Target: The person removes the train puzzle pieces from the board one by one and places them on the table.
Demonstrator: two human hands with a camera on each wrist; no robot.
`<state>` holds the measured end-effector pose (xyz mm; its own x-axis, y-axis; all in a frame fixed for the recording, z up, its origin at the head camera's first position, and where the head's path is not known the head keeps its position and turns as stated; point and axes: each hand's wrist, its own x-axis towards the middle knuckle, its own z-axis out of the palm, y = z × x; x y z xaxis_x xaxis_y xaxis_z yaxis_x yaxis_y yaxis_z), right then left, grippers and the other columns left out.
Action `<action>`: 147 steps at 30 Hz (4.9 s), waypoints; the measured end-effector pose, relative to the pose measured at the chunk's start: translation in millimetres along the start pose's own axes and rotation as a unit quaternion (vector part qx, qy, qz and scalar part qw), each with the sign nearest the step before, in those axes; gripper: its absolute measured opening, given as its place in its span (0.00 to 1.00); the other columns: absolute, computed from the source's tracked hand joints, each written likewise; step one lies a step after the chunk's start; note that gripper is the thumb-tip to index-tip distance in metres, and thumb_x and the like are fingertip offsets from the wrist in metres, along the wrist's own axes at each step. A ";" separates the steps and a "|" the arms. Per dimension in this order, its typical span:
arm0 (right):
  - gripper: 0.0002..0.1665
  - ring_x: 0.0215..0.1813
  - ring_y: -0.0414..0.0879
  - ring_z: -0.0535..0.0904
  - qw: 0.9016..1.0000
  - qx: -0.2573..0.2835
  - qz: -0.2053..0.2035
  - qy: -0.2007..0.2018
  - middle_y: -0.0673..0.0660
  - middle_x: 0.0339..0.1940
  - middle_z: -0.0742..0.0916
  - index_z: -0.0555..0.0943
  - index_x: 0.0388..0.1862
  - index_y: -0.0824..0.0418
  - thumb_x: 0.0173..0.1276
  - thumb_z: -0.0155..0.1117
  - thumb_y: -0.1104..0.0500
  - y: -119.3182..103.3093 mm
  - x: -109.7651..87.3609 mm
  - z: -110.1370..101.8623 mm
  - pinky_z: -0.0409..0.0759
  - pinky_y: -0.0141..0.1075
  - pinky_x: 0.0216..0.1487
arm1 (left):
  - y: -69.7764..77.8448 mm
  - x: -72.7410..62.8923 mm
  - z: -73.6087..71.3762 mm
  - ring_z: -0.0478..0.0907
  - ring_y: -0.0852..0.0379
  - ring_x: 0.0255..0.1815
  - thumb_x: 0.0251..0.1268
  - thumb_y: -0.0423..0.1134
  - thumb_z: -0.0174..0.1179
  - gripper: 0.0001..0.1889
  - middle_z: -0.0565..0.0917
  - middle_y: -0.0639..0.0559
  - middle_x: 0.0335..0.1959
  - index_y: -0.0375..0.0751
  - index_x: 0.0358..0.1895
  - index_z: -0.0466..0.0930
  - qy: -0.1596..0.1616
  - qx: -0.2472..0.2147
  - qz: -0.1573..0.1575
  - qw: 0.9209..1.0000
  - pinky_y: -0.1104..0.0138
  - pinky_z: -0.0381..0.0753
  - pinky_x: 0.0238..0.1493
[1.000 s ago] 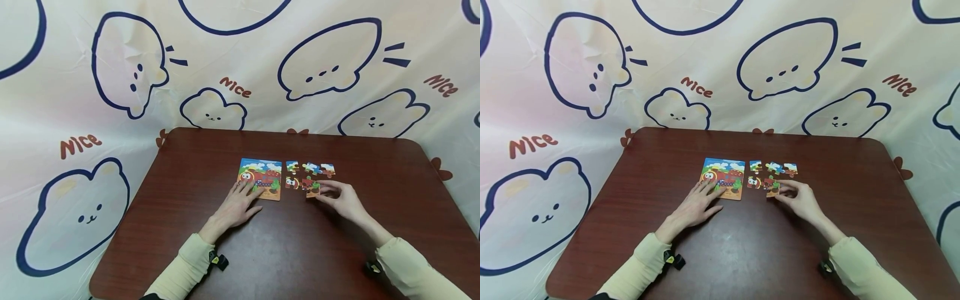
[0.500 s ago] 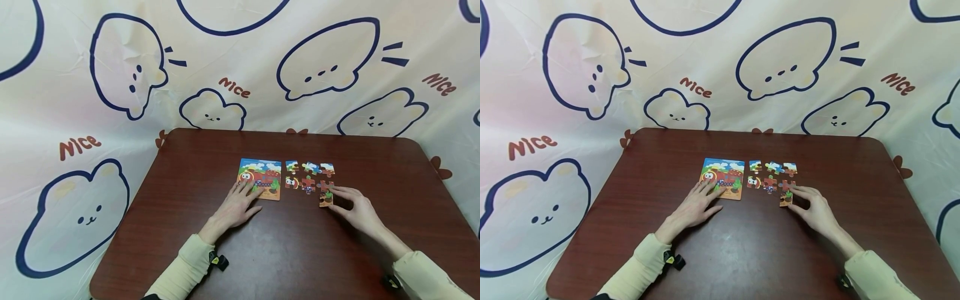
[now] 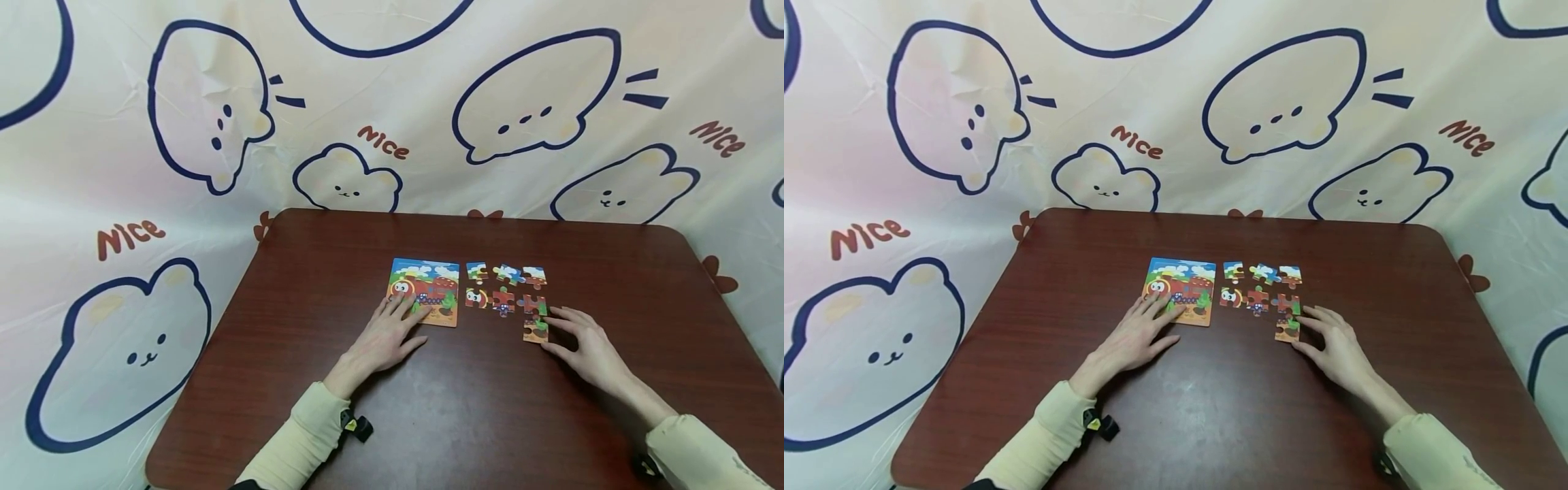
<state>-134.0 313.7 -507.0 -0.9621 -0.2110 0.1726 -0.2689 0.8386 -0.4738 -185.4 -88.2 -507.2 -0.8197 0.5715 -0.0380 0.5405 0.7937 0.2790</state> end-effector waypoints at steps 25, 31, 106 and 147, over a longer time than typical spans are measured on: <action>0.41 0.73 0.71 0.76 0.998 0.053 0.001 -0.022 0.73 0.75 0.81 0.73 0.81 0.65 0.73 0.79 0.59 -54.8 49.9 2.9 0.66 0.79 0.75 | -26.1 -24.9 -1.2 0.59 0.40 0.91 0.86 0.53 0.60 0.34 0.61 0.39 0.90 0.48 0.87 0.67 0.043 -0.048 0.021 0.998 0.41 0.56 0.91; 0.36 0.67 0.65 0.86 0.996 0.076 -0.019 -0.044 0.69 0.70 0.87 0.76 0.80 0.65 0.77 0.75 0.58 -75.5 64.4 16.8 0.85 0.65 0.67 | -23.0 -30.3 -9.2 0.59 0.41 0.92 0.85 0.53 0.61 0.35 0.61 0.40 0.91 0.47 0.87 0.66 0.013 -0.032 -0.008 0.999 0.40 0.58 0.91; 0.29 0.47 0.50 0.83 0.981 0.190 -0.033 -0.014 0.57 0.47 0.91 0.88 0.66 0.61 0.66 0.84 0.62 -127.5 97.9 131.4 0.79 0.46 0.54 | -21.3 -36.2 -4.0 0.67 0.39 0.88 0.82 0.55 0.64 0.34 0.65 0.39 0.89 0.54 0.85 0.70 0.007 -0.013 0.005 1.000 0.40 0.66 0.86; 0.26 0.40 0.38 0.86 0.978 0.208 0.016 -0.013 0.57 0.43 0.93 0.87 0.67 0.65 0.73 0.79 0.61 -66.7 65.6 40.4 0.85 0.31 0.40 | -24.4 -31.3 -3.8 0.62 0.40 0.90 0.83 0.52 0.63 0.40 0.63 0.41 0.90 0.42 0.89 0.60 0.003 -0.069 -0.012 0.998 0.40 0.60 0.89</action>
<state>-181.0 223.7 -498.9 -0.9698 -0.2045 0.1329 -0.2283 0.5696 -0.7896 -173.7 -126.2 -509.3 -0.8331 0.5517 -0.0402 0.4903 0.7701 0.4080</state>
